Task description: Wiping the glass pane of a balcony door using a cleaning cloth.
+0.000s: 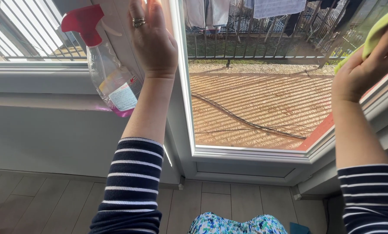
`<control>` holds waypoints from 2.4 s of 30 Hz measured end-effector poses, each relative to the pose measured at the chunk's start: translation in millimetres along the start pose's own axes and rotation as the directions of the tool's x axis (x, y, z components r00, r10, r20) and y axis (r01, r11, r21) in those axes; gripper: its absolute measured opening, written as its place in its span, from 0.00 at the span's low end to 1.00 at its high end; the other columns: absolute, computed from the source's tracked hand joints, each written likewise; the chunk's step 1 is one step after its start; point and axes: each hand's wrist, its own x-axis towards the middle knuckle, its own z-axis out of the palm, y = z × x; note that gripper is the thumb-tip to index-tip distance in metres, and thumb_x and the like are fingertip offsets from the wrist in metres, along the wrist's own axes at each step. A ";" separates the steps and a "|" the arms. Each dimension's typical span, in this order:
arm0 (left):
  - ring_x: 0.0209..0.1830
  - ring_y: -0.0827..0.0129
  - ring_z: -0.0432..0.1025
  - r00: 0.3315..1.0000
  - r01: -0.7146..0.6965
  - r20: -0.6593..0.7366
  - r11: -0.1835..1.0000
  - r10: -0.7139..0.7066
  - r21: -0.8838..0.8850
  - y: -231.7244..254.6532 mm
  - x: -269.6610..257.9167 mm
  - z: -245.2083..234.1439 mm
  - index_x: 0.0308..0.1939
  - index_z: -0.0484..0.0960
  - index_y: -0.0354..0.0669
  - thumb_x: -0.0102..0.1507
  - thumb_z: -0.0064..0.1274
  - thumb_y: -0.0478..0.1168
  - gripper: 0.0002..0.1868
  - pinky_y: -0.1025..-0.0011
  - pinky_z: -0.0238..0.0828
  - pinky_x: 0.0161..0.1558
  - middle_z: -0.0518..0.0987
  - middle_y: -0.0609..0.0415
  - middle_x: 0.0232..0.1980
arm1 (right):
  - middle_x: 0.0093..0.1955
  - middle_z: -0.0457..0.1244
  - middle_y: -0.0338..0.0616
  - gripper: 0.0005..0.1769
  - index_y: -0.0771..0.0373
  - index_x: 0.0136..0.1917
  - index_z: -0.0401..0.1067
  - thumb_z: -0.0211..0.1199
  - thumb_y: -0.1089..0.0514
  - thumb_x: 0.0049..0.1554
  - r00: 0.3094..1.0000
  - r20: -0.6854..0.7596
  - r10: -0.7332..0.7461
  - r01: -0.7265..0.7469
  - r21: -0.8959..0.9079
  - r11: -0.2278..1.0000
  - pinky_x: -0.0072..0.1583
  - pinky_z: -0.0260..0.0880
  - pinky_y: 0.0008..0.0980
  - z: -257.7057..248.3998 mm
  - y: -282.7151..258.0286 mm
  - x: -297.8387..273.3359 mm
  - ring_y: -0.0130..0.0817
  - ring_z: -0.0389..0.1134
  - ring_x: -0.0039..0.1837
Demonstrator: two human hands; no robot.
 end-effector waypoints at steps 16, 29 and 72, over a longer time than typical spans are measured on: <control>0.61 0.41 0.72 1.000 -0.004 -0.016 1.000 0.004 -0.009 -1.4 -0.5 1.7 0.54 0.77 0.32 0.66 0.33 0.25 0.18 0.53 0.78 0.63 0.63 0.37 0.68 | 0.68 0.51 0.54 0.28 0.45 0.78 0.52 0.43 0.60 0.66 -0.012 0.010 1.000 -0.987 0.158 -0.014 0.58 0.70 0.47 37.9 17.4 -233.1 0.53 0.68 0.65; 0.64 0.43 0.73 0.991 -0.083 -0.115 0.991 0.072 -0.101 10.5 11.3 -12.6 0.56 0.79 0.24 0.72 0.28 0.25 0.20 0.55 0.79 0.65 0.66 0.39 0.66 | 0.62 0.52 0.52 0.41 0.53 0.84 0.45 0.62 0.69 0.67 0.965 0.226 -0.131 0.103 0.133 0.986 0.62 0.80 0.37 40.2 -90.9 -17.4 0.43 0.58 0.62; 0.68 0.37 0.71 1.000 0.023 0.007 1.000 -0.023 -0.022 -6.1 -3.4 2.8 0.62 0.78 0.32 0.60 0.34 0.22 0.28 0.51 0.74 0.70 0.61 0.35 0.70 | 0.55 0.64 0.40 0.29 0.46 0.75 0.65 0.70 0.54 0.63 0.892 0.367 -0.265 0.242 0.109 0.964 0.52 0.59 0.32 24.8 -76.7 -151.9 0.37 0.58 0.50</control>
